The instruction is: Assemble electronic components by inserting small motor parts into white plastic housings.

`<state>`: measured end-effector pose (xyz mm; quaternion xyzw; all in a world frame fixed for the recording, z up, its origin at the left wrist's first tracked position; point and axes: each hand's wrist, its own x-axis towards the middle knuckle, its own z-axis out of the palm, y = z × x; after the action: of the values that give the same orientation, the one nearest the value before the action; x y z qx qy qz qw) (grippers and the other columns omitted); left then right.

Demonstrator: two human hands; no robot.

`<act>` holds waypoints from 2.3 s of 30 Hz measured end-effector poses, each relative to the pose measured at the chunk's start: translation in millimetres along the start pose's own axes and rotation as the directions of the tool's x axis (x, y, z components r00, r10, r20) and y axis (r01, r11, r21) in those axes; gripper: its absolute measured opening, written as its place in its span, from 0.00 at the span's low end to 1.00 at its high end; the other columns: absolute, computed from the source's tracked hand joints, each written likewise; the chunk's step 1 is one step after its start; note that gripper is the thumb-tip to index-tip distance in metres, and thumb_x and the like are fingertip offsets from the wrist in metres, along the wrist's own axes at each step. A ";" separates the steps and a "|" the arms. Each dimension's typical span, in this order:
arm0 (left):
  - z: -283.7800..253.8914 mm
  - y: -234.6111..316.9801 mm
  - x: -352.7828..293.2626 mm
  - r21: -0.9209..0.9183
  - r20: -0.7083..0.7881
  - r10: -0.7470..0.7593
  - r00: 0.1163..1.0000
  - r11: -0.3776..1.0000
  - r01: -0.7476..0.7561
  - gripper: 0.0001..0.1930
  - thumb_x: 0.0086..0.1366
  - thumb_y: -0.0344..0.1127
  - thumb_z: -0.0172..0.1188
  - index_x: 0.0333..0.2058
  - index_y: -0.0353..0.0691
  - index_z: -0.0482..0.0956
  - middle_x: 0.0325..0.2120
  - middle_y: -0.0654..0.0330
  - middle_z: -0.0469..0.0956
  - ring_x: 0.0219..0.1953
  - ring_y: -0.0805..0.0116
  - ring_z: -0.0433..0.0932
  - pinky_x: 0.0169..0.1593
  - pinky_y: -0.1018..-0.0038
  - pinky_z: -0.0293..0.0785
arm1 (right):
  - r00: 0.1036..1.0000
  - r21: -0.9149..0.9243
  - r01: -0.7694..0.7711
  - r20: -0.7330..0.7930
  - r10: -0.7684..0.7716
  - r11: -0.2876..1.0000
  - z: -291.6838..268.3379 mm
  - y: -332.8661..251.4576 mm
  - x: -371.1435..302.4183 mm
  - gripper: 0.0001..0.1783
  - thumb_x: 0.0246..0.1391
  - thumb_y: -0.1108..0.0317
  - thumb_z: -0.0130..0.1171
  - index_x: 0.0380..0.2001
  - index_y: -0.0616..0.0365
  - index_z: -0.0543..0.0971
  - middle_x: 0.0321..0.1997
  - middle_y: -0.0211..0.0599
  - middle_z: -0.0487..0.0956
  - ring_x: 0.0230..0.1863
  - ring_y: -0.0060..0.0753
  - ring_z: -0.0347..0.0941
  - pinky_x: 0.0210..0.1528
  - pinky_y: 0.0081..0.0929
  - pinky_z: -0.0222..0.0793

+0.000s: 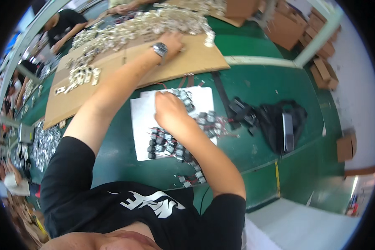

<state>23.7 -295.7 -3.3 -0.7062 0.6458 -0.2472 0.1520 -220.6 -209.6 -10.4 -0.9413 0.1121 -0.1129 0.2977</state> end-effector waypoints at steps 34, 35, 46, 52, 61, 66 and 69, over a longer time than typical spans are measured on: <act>-43.9 -68.3 -281.8 -0.939 0.084 -0.565 0.821 -0.320 -0.125 0.20 0.68 0.35 0.66 0.52 0.30 0.73 0.42 0.53 0.84 0.40 0.69 0.86 0.42 0.72 0.82 | 0.971 0.286 -0.234 0.016 0.239 0.929 -73.0 -51.8 4.1 0.15 0.58 0.80 0.61 0.49 0.68 0.82 0.32 0.34 0.81 0.31 0.23 0.76 0.32 0.20 0.72; -48.8 -72.0 -283.9 -0.882 0.135 -0.527 0.839 -0.450 -0.141 0.19 0.69 0.35 0.66 0.51 0.30 0.72 0.42 0.52 0.84 0.40 0.67 0.86 0.43 0.71 0.83 | 0.972 0.337 -0.216 -0.013 0.234 0.916 -79.1 -58.7 3.3 0.14 0.57 0.80 0.61 0.48 0.69 0.82 0.32 0.34 0.81 0.30 0.23 0.76 0.33 0.19 0.73; -69.7 -70.3 -284.2 -0.792 0.129 -0.499 0.857 -0.571 -0.213 0.22 0.71 0.34 0.63 0.55 0.31 0.65 0.42 0.50 0.83 0.44 0.64 0.85 0.46 0.68 0.86 | 0.923 0.284 0.185 -0.379 -0.067 0.941 -107.6 -90.5 5.0 0.13 0.58 0.78 0.68 0.45 0.66 0.77 0.42 0.34 0.78 0.35 0.19 0.74 0.39 0.15 0.71; -72.6 -59.3 -281.8 -0.747 0.091 -0.446 0.890 -0.622 -0.236 0.24 0.69 0.28 0.63 0.61 0.35 0.67 0.51 0.50 0.81 0.50 0.65 0.83 0.51 0.68 0.83 | 0.963 0.424 0.109 -0.268 0.010 0.899 -85.8 -91.0 6.3 0.17 0.59 0.82 0.64 0.50 0.65 0.74 0.43 0.33 0.78 0.40 0.16 0.73 0.44 0.14 0.70; -74.7 -58.2 -280.0 -0.765 0.079 -0.451 0.889 -0.599 -0.236 0.19 0.70 0.24 0.57 0.59 0.36 0.69 0.56 0.49 0.79 0.58 0.61 0.79 0.62 0.63 0.79 | 0.907 0.087 0.226 -0.383 -0.177 0.970 -68.3 -97.3 20.3 0.13 0.57 0.76 0.67 0.46 0.64 0.83 0.39 0.39 0.84 0.35 0.26 0.80 0.41 0.23 0.75; -72.0 -56.8 -281.8 -0.828 0.013 -0.427 0.904 -0.512 -0.230 0.19 0.73 0.30 0.58 0.60 0.38 0.68 0.57 0.48 0.78 0.59 0.62 0.78 0.61 0.63 0.78 | 0.905 0.049 0.232 -0.378 -0.197 0.972 -63.1 -100.3 20.8 0.14 0.55 0.77 0.67 0.45 0.64 0.82 0.34 0.40 0.81 0.31 0.30 0.79 0.38 0.25 0.75; -74.8 -53.2 -279.4 -0.834 0.013 -0.430 0.903 -0.503 -0.227 0.20 0.73 0.31 0.58 0.61 0.38 0.68 0.57 0.49 0.78 0.59 0.62 0.78 0.61 0.64 0.78 | 0.900 0.065 0.206 -0.405 -0.163 0.976 -58.1 -102.2 16.7 0.14 0.54 0.76 0.68 0.46 0.63 0.82 0.35 0.42 0.82 0.31 0.33 0.80 0.37 0.26 0.76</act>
<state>15.3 -5.7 44.6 -0.4796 0.4613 0.2901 -0.6877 -206.2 -163.8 98.1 -0.8880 0.0744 -0.3350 0.3061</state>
